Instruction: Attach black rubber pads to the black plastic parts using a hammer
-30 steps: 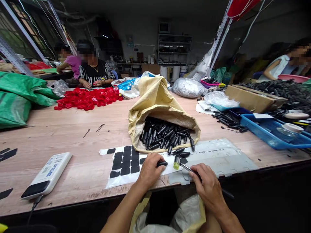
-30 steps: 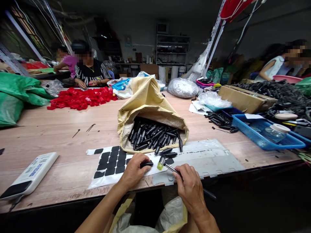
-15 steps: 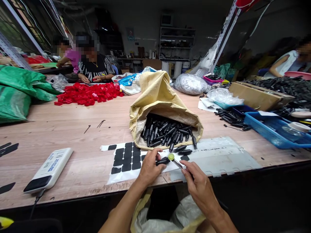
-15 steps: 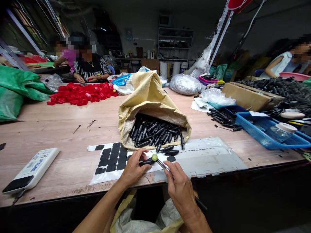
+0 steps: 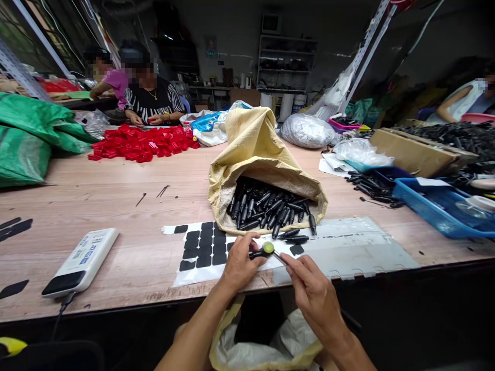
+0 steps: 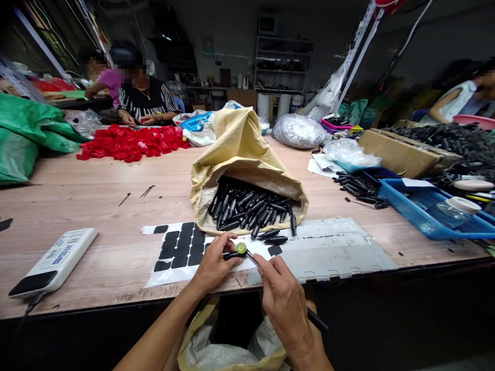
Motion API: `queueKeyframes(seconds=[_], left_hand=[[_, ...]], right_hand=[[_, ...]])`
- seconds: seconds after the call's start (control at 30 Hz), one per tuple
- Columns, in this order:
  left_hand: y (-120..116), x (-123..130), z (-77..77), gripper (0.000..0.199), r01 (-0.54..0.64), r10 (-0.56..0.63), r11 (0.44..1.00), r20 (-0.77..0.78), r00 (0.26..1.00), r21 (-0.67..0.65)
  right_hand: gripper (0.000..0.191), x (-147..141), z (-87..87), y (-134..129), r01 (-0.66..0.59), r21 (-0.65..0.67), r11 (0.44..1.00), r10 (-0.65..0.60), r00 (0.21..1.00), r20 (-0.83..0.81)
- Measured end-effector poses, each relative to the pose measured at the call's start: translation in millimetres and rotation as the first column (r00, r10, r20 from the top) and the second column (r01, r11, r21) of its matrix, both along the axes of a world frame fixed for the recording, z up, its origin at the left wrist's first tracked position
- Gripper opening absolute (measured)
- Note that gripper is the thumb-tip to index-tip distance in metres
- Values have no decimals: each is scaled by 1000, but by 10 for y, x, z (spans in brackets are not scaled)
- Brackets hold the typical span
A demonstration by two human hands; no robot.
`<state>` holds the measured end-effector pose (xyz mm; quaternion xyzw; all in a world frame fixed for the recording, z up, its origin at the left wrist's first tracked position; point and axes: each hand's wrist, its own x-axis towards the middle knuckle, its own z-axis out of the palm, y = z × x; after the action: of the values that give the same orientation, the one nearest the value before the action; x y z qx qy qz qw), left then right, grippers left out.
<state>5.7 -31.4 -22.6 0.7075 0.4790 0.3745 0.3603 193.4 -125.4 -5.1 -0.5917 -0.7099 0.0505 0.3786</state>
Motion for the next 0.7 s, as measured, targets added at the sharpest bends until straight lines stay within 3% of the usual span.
queueKeyframes(seconds=[0.13, 0.27, 0.43, 0.53, 0.7], left_hand=[[15, -1, -23, 49, 10, -10, 1000, -17, 1000, 5], [11, -7, -25, 46, 0, 0, 1000, -6, 1000, 7], [-3, -23, 78, 22, 45, -39, 997, -80, 996, 64], [-7, -36, 145, 14, 68, -60, 995, -101, 993, 78], [-13, -74, 178, 14, 86, -80, 994, -92, 993, 64]], right_hand=[[38, 53, 52, -15, 23, 61, 998, -18, 997, -76], [37, 25, 10, -38, 20, 0, 1000, -20, 1000, -11], [35, 131, -19, -24, 142, -8, 990, -142, 990, 10], [33, 249, -27, -7, 225, -5, 974, -224, 971, 79], [27, 331, -100, 36, 203, 22, 979, -202, 942, 269]])
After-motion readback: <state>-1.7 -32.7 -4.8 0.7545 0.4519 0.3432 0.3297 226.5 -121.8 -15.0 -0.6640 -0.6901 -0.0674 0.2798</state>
